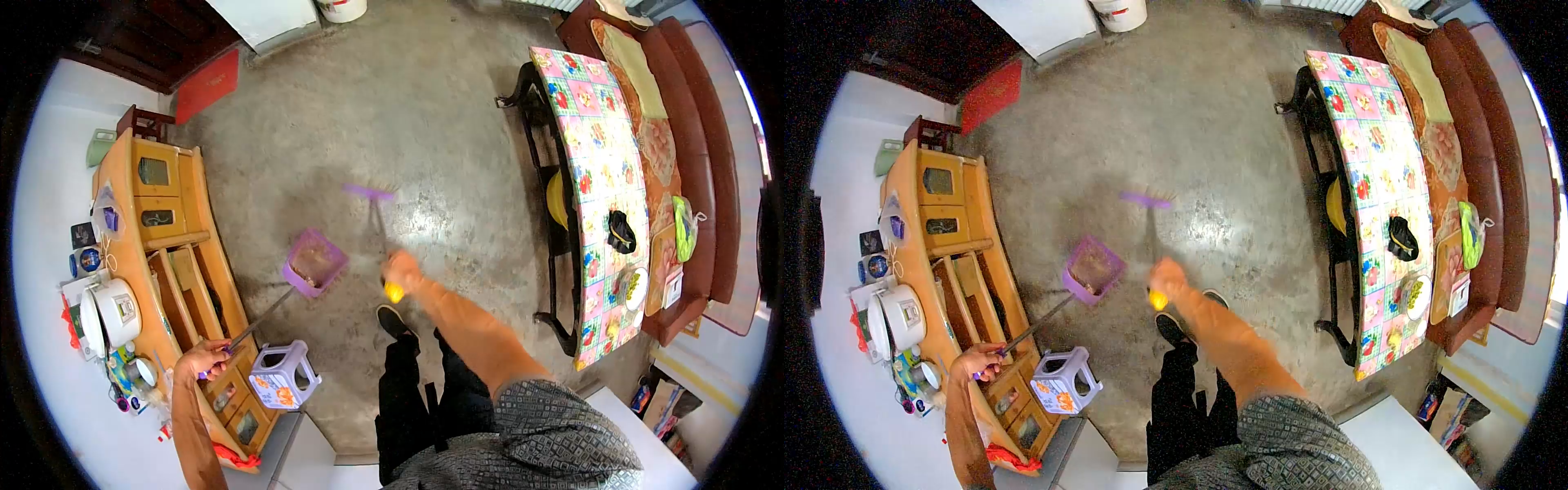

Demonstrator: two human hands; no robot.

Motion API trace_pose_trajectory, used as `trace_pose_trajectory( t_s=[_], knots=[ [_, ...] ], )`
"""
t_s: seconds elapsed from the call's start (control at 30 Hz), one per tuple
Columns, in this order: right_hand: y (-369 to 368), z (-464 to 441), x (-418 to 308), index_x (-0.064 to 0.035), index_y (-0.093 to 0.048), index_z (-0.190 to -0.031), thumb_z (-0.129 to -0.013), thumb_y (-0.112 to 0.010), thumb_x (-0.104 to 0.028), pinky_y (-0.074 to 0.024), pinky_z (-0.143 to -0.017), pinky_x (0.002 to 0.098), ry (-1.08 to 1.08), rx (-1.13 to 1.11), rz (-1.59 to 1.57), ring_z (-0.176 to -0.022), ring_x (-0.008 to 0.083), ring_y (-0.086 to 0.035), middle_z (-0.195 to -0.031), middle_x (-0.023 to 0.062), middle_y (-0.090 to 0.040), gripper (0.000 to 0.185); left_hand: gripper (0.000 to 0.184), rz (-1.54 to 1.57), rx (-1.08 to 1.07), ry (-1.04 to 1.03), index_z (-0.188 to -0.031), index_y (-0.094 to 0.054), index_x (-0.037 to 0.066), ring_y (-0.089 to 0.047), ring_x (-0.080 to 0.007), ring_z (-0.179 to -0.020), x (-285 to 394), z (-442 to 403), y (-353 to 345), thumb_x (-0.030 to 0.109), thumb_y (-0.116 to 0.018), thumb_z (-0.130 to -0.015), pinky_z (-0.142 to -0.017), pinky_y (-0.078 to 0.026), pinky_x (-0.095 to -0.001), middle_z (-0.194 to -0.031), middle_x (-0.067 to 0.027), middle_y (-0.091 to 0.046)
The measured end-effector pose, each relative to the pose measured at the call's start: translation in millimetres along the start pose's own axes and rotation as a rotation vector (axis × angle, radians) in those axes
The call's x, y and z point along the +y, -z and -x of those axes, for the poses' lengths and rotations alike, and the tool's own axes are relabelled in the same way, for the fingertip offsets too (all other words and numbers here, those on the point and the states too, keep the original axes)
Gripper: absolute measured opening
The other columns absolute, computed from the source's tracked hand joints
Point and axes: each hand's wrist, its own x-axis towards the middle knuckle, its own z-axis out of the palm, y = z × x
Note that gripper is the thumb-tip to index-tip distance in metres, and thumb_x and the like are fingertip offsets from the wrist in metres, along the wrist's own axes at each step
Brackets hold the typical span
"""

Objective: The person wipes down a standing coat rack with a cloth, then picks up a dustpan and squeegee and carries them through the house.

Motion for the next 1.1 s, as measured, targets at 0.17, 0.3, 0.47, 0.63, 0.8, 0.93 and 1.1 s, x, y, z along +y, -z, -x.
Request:
trace_pose_trajectory(
  t_s=[0.17,0.3,0.47,0.63,0.8,0.93,1.1],
  knots=[
    [-32,68,19,-0.0022,-0.069,-0.127,-0.090,-0.063,-0.028,-0.0543,-0.097,0.0456,0.122,-0.314,0.138,-0.115,0.0403,-0.067,-0.126,0.0224,-0.070,0.046,0.062,-0.002,-0.027,-0.032,-0.156,-0.043,0.008,-0.046,-0.0111,-0.051,-2,-6,14,0.002,-0.063,-0.097,-0.042,-0.033,-0.0271,-0.076,-0.0071,-0.060],
    [22,143,21,-0.0029,-0.061,-0.145,-0.091,-0.070,-0.021,-0.0535,-0.095,0.0360,-0.007,-0.369,-0.161,-0.113,0.0264,-0.069,-0.126,0.0165,-0.072,0.058,0.060,-0.010,-0.015,-0.074,-0.154,-0.046,0.008,-0.050,-0.0114,-0.053,-22,-12,14,0.003,-0.064,-0.097,-0.043,-0.036,-0.0273,-0.078,-0.0080,-0.063],
    [43,134,28,-0.0066,-0.060,-0.146,-0.096,-0.070,-0.019,-0.0523,-0.098,0.0390,-0.138,-0.051,-0.323,-0.119,0.0276,-0.064,-0.133,0.0179,-0.068,0.053,0.060,-0.030,-0.006,-0.105,-0.154,-0.047,0.010,-0.058,-0.0159,-0.060,-25,-15,3,0.003,-0.064,-0.097,-0.046,-0.044,-0.0292,-0.087,-0.0148,-0.072],
    [-25,94,44,-0.0153,-0.065,-0.137,-0.102,-0.056,-0.027,-0.0530,-0.101,0.0476,-0.284,-0.230,-0.415,-0.122,0.0256,-0.063,-0.134,0.0053,-0.066,0.038,0.041,0.158,-0.148,-0.012,-0.134,-0.053,-0.009,-0.067,-0.0192,-0.067,-33,-41,13,-0.001,-0.064,-0.096,-0.050,-0.052,-0.0320,-0.095,-0.0204,-0.074],
    [-36,171,-24,-0.0102,-0.060,-0.143,-0.095,-0.070,-0.019,-0.0567,-0.077,0.0430,-0.444,-0.351,-0.603,-0.096,0.0263,-0.067,-0.119,0.0115,-0.068,0.050,0.024,0.373,-0.221,-0.091,-0.117,-0.056,-0.009,-0.066,-0.0199,-0.070,-69,-83,17,-0.002,-0.064,-0.096,-0.056,-0.056,-0.0321,-0.103,-0.0236,-0.073],
    [-24,203,-33,-0.0031,-0.056,-0.147,-0.093,-0.070,-0.016,-0.0558,-0.068,0.0411,-0.367,-0.356,-0.702,-0.084,0.0246,-0.068,-0.110,0.0121,-0.070,0.058,0.025,0.582,-0.211,-0.019,-0.105,-0.057,-0.005,-0.057,-0.0177,-0.063,-49,-45,-22,0.014,-0.071,-0.099,-0.052,-0.050,-0.0302,-0.096,-0.0243,-0.068],
    [64,234,-91,-0.0030,-0.054,-0.146,-0.094,-0.070,-0.014,-0.0586,-0.067,0.0408,-0.366,-0.398,-0.924,-0.083,0.0241,-0.070,-0.106,0.0115,-0.071,0.056,0.049,0.706,-0.234,-0.182,-0.103,-0.055,-0.015,-0.056,-0.0186,-0.059,-14,-13,-76,0.033,-0.063,-0.107,-0.051,-0.047,-0.0287,-0.088,-0.0196,-0.063]
  ],
)
